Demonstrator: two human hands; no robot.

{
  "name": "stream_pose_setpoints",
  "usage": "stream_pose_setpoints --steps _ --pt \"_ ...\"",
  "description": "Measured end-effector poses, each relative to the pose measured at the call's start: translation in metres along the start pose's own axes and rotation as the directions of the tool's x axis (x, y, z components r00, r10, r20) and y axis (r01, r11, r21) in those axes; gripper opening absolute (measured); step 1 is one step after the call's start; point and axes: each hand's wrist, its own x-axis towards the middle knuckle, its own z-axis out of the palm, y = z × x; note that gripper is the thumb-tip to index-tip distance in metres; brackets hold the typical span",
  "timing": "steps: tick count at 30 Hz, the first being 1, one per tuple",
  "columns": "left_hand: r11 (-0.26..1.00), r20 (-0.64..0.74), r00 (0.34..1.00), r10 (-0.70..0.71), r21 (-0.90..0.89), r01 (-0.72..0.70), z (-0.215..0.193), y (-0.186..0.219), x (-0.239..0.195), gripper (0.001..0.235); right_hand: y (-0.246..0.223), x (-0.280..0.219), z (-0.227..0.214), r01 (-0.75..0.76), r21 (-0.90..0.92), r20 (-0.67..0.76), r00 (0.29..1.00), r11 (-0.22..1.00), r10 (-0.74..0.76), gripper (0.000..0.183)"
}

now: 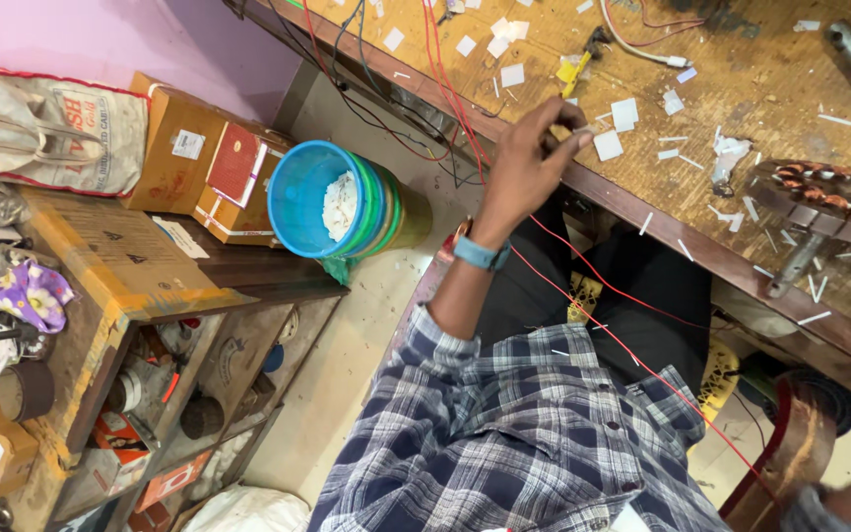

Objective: The person works on a circular electrical component, likely a motor stator, using a screwdriver to adjust internal parts and scissors to cut small white pieces. They repeatedly insert the white pieces into slots on the component and make adjustments with the screwdriver.

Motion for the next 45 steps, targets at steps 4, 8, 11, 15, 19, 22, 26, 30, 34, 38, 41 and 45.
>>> stream_pose_setpoints --steps 4,8,11,15,19,22,26,30,34,38,41,45 --pt "0.877 0.121 0.984 -0.128 -0.451 0.169 0.009 0.009 -0.045 0.026 -0.036 -0.029 0.015 -0.081 0.065 0.115 0.991 0.995 0.073 0.03" --pt "0.824 0.328 0.945 -0.012 -0.532 0.195 0.027 0.035 -0.097 0.015 -0.051 -0.057 0.054 -0.202 0.228 0.21 0.965 0.952 0.155 0.03" --pt "0.783 0.394 0.913 -0.103 -0.534 0.319 0.033 0.033 -0.125 0.029 -0.026 -0.057 0.098 -0.17 0.341 0.181 0.977 0.925 0.113 0.025" --pt "0.814 0.39 0.908 -0.152 -0.472 0.339 0.033 0.009 -0.154 0.024 0.022 -0.072 0.129 -0.053 0.303 0.09 0.996 0.952 0.026 0.015" --pt "0.819 0.387 0.907 -0.167 -0.458 0.346 0.038 -0.008 -0.16 0.015 0.038 -0.079 0.138 -0.251 0.198 0.188 0.958 0.947 0.215 0.014" --pt "0.676 0.402 0.899 -0.173 -0.616 0.405 0.051 -0.021 -0.166 0.014 0.047 -0.08 0.143 -0.294 0.513 0.232 0.952 0.806 0.199 0.011" --pt "0.561 0.466 0.862 -0.201 -0.667 0.491 0.067 -0.033 -0.176 0.013 0.065 -0.08 0.145 -0.362 0.532 0.227 0.932 0.765 0.284 0.025" --pt "0.53 0.462 0.873 -0.155 -0.707 0.468 0.072 -0.034 -0.18 0.014 0.072 -0.088 0.143 -0.401 0.601 0.31 0.914 0.692 0.26 0.023" --pt "0.537 0.487 0.863 -0.137 -0.695 0.478 0.074 -0.035 -0.181 0.014 0.074 -0.094 0.14 -0.406 0.534 0.333 0.907 0.741 0.257 0.02" --pt "0.518 0.49 0.863 -0.125 -0.71 0.478 0.085 -0.035 -0.179 0.014 0.085 -0.091 0.134 -0.448 0.587 0.372 0.889 0.674 0.267 0.018" --pt "0.504 0.51 0.845 -0.158 -0.694 0.513 0.09 -0.031 -0.179 0.015 0.091 -0.089 0.128 -0.444 0.518 0.373 0.887 0.731 0.273 0.015" --pt "0.475 0.545 0.819 -0.181 -0.68 0.558 0.091 -0.028 -0.178 0.019 0.091 -0.088 0.128 -0.45 0.483 0.363 0.884 0.751 0.296 0.012"
